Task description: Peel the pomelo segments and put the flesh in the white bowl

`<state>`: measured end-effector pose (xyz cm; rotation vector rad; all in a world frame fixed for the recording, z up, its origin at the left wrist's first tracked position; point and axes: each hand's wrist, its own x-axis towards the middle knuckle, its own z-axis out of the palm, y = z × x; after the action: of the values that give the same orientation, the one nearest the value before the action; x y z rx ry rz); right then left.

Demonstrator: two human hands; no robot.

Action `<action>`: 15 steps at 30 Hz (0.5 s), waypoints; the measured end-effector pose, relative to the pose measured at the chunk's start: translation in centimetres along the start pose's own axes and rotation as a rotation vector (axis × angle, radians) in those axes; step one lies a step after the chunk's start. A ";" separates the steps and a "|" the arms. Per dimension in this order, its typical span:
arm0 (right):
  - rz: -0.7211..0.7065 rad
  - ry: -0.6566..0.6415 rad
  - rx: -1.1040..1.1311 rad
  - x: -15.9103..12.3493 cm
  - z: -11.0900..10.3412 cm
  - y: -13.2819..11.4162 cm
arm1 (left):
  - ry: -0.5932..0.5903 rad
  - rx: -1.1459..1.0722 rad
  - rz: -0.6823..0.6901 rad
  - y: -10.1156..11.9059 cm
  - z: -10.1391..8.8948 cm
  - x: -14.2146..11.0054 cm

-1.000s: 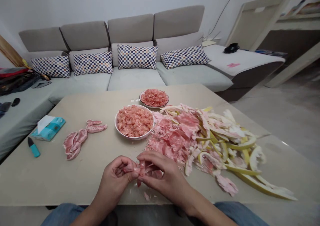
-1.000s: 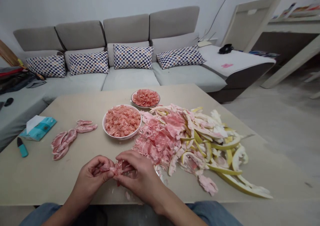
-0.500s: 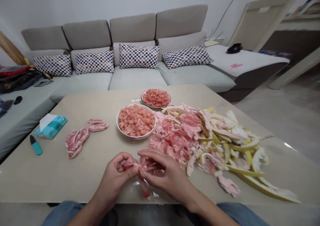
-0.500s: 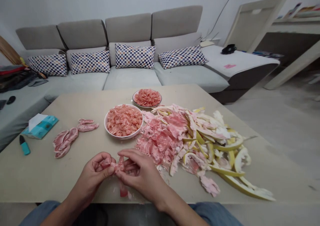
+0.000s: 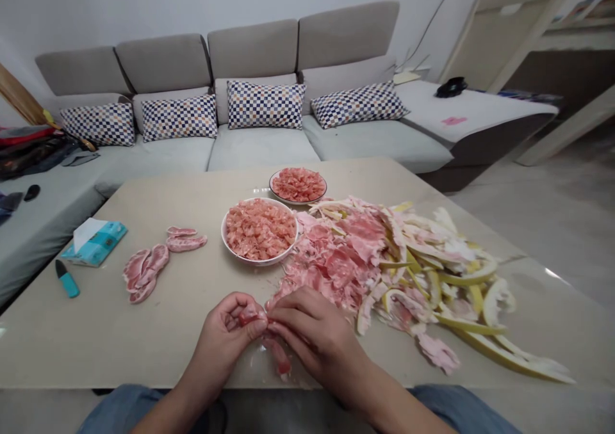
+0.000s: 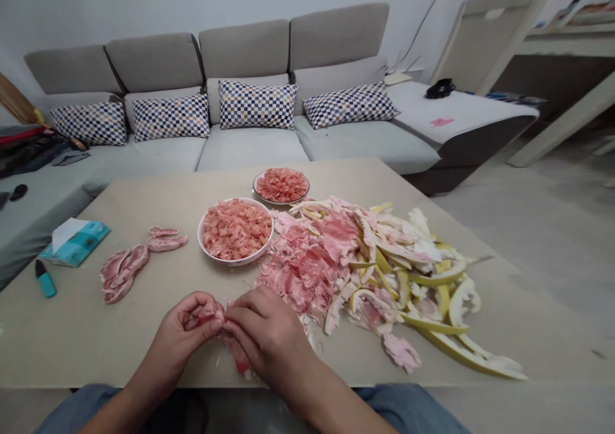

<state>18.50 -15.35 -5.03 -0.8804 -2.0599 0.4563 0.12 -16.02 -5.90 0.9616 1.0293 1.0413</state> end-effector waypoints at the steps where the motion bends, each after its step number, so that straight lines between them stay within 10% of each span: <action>1: 0.028 -0.004 0.029 0.0 0.0 0.0 | -0.009 0.005 -0.006 0.0 0.0 0.0; 15: 0.468 0.051 0.235 1.8 -1.7 1.9 | -0.076 -0.140 -0.081 0.4 -0.4 0.0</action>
<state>19.88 -12.71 -4.15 -1.2144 -1.7020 0.8968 -0.33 -15.89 -5.62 0.8333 0.9131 0.9885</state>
